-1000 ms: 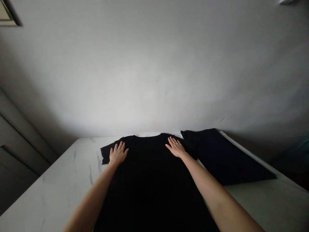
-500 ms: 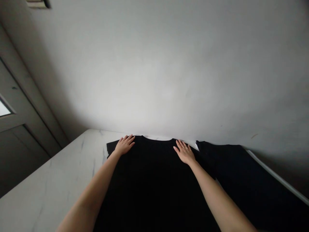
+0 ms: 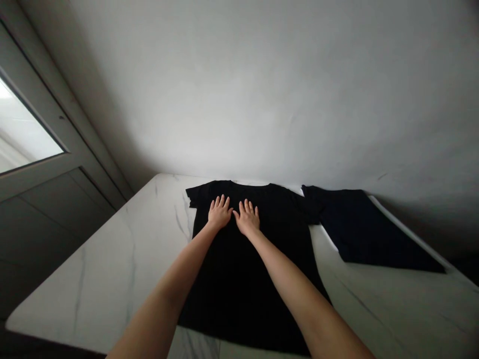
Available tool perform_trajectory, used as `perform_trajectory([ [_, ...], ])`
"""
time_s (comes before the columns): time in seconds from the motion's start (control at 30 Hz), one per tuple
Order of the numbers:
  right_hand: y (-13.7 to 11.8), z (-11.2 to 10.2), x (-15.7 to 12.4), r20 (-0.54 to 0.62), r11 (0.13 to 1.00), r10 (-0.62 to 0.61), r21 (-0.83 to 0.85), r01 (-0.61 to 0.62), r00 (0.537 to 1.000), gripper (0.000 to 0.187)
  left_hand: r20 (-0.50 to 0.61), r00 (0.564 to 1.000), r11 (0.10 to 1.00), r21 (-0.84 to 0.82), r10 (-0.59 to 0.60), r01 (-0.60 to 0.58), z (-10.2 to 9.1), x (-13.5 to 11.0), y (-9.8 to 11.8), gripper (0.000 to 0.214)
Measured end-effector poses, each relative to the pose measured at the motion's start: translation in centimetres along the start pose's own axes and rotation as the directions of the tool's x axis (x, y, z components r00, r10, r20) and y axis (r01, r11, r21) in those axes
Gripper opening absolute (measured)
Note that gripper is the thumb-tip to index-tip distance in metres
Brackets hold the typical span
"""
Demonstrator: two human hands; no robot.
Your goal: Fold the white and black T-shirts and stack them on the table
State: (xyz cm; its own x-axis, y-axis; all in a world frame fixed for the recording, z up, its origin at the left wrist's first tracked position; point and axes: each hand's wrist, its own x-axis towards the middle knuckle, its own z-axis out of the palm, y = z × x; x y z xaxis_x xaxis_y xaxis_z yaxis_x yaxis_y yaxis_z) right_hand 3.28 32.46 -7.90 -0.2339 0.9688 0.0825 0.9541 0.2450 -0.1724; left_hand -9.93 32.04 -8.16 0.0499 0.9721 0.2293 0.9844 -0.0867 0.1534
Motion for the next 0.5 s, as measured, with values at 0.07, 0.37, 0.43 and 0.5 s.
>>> perform_trajectory([
  [0.07, -0.6, -0.3, -2.4, 0.012, 1.0, 0.022, 0.017, -0.022, 1.0, 0.065, 0.032, 0.999, 0.999, 0.018, 0.038, -0.038, -0.7, -2.6, 0.2, 0.055],
  [0.37, 5.4, -3.0, -13.8, 0.069, 0.989, 0.143, -0.053, -0.14, 0.987, 0.068, 0.108, 0.981, 0.985, 0.046, 0.16, -0.166, -4.4, -13.9, -2.9, 0.053],
  [0.43, 8.1, -3.2, -16.4, 0.049, 0.983, 0.16, -0.096, -0.155, 0.986, 0.069, 0.122, 0.979, 0.983, 0.063, 0.165, -0.174, -5.1, -15.9, -4.4, 0.053],
  [0.5, 10.7, -3.3, -18.7, 0.028, 0.978, 0.166, -0.132, -0.161, 0.986, 0.07, 0.128, 0.98, 0.98, 0.102, 0.154, -0.168, -5.9, -17.7, -5.6, 0.052],
])
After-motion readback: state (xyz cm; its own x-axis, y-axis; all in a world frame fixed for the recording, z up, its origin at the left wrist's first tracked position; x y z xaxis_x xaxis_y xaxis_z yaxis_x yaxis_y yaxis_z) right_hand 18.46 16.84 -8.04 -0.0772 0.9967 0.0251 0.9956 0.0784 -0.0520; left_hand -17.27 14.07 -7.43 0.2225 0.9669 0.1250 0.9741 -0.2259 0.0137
